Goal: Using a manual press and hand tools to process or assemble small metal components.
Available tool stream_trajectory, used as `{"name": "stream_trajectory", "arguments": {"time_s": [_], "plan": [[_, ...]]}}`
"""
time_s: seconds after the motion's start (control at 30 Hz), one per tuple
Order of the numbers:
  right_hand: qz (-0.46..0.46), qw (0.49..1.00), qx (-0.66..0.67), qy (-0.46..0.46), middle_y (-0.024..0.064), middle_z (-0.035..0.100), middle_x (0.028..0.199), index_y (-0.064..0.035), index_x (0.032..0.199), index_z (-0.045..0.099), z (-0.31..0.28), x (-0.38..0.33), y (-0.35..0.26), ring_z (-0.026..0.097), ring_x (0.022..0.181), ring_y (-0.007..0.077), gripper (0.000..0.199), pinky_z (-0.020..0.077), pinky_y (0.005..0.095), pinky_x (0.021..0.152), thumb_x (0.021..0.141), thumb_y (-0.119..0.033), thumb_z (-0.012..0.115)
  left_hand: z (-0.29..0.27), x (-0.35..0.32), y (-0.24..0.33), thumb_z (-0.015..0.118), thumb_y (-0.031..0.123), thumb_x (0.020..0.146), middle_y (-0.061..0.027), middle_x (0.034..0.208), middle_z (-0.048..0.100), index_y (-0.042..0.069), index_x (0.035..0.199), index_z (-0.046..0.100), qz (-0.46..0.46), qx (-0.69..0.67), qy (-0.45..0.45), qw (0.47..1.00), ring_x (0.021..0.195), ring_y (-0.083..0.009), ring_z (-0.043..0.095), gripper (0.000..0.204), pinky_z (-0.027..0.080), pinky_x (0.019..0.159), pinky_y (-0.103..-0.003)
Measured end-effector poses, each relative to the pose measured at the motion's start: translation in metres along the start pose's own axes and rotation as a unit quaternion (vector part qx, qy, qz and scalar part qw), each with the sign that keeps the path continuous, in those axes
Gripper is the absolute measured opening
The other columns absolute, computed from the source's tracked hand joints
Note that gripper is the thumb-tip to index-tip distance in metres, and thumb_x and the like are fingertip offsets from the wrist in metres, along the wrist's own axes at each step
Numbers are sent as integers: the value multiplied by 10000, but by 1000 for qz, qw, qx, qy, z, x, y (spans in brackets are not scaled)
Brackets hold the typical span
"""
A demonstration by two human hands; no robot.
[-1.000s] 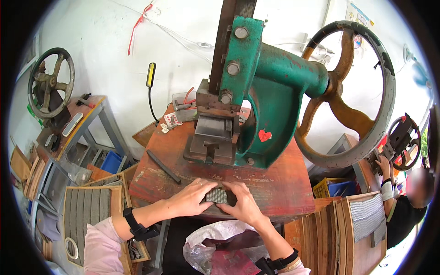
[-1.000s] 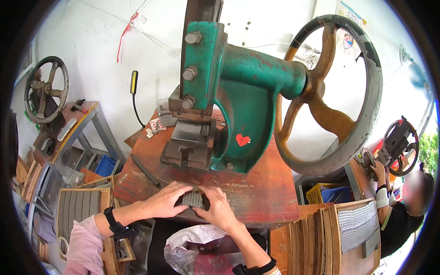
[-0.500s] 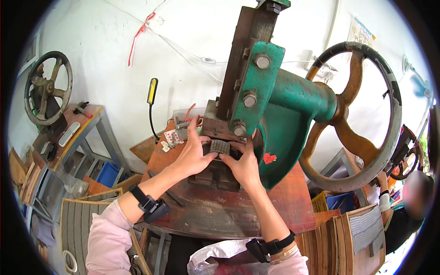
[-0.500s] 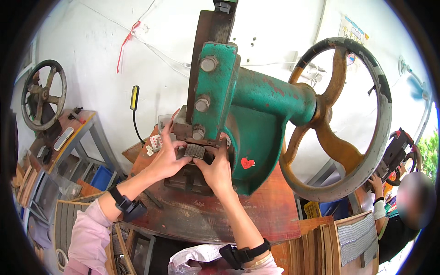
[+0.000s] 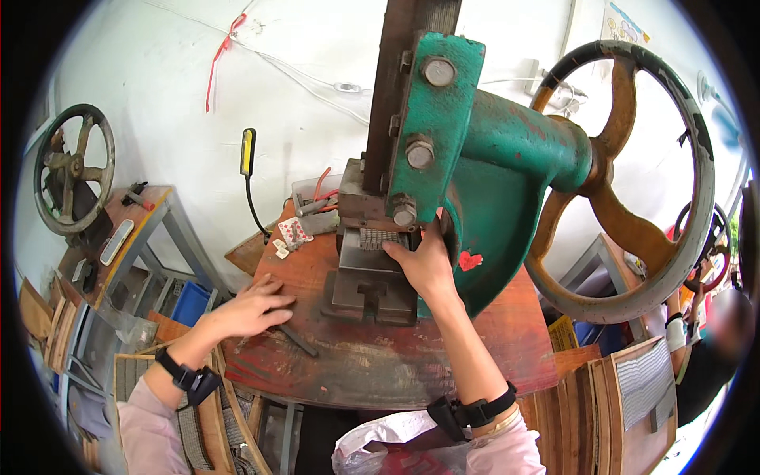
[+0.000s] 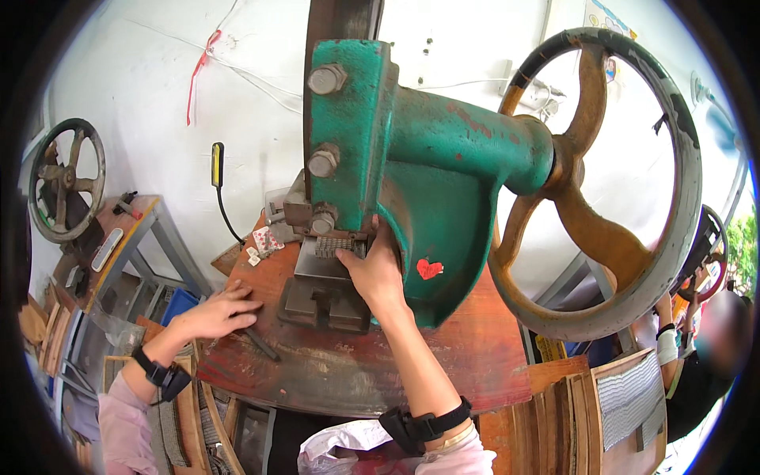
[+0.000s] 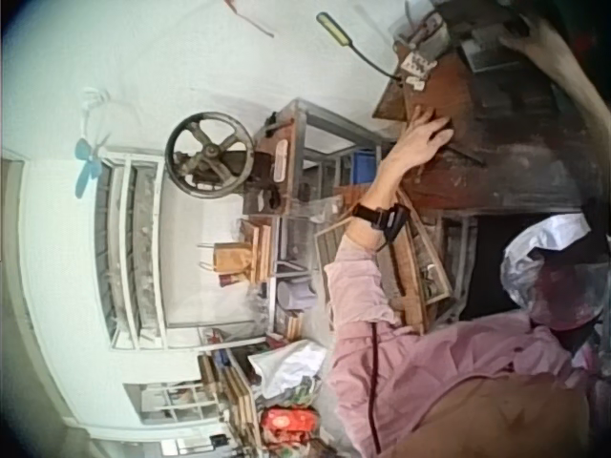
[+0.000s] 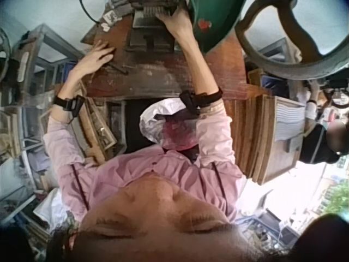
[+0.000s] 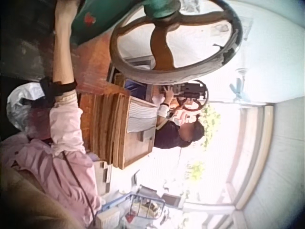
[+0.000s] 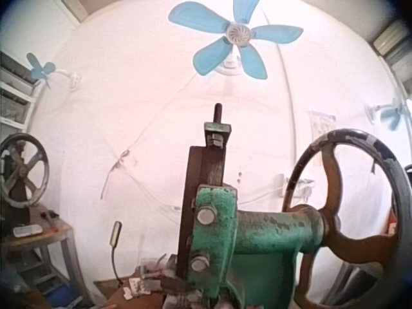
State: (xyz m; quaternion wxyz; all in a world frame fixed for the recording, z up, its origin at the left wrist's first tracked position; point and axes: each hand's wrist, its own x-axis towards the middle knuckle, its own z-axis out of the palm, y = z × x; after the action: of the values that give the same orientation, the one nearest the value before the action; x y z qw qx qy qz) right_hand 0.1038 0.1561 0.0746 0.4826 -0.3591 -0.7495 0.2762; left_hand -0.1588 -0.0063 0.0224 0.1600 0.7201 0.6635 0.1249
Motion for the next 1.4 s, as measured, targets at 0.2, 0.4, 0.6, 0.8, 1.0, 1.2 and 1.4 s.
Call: {"name": "stream_trajectory", "arguments": {"time_s": [0.2,0.4,0.6,0.8,1.0,1.2,1.4], "plan": [[10,999,9,35,259,478,1273,54,1328,346,0,-26,-12,431,1240,385,710,341,424,1045,748,-87,731,21,-49,-8,642,391,845,-193,1401,431,208,1184,650,86,13,30,996,1384,-432,206,385,185,1112,-528],[-196,972,-119,46,222,457,1274,33,1278,439,-35,-125,0,399,1240,406,598,338,480,1031,741,-9,699,16,-60,5,741,319,761,-130,1334,518,188,1139,677,124,48,39,990,1310,-373,365,405,301,1040,-468],[-56,969,-237,49,226,455,1240,21,1192,499,-68,-177,40,394,1205,433,489,333,506,1021,739,-31,675,-5,-21,45,682,184,817,-81,975,614,111,1106,682,114,-35,295,948,864,-263,524,297,379,795,-392],[-71,963,-255,44,197,488,1186,-9,1112,561,-60,-188,45,398,1210,424,396,353,493,1014,737,-42,686,-6,59,80,645,232,866,-94,821,533,119,1063,688,66,-94,327,938,827,-247,496,231,395,764,-359],[-62,964,-258,33,183,496,1186,-12,1101,581,-63,-190,43,397,1214,424,360,370,483,1005,760,-68,683,-17,76,84,651,185,875,-43,877,564,12,900,640,23,-183,276,943,818,-127,530,175,427,714,-286],[-63,964,-257,43,169,513,1176,-15,1074,592,-61,-191,44,409,1205,412,335,379,472,993,756,-66,685,-24,73,104,745,317,780,-79,849,565,27,847,643,-27,-84,285,954,804,-185,533,315,430,722,-321],[-62,965,-252,47,180,519,1161,-3,1043,603,-63,-191,43,418,1203,416,308,389,470,988,757,-75,688,-18,77,111,804,358,706,-89,808,579,8,794,631,3,-61,332,941,762,-191,541,400,438,681,-318]]}}
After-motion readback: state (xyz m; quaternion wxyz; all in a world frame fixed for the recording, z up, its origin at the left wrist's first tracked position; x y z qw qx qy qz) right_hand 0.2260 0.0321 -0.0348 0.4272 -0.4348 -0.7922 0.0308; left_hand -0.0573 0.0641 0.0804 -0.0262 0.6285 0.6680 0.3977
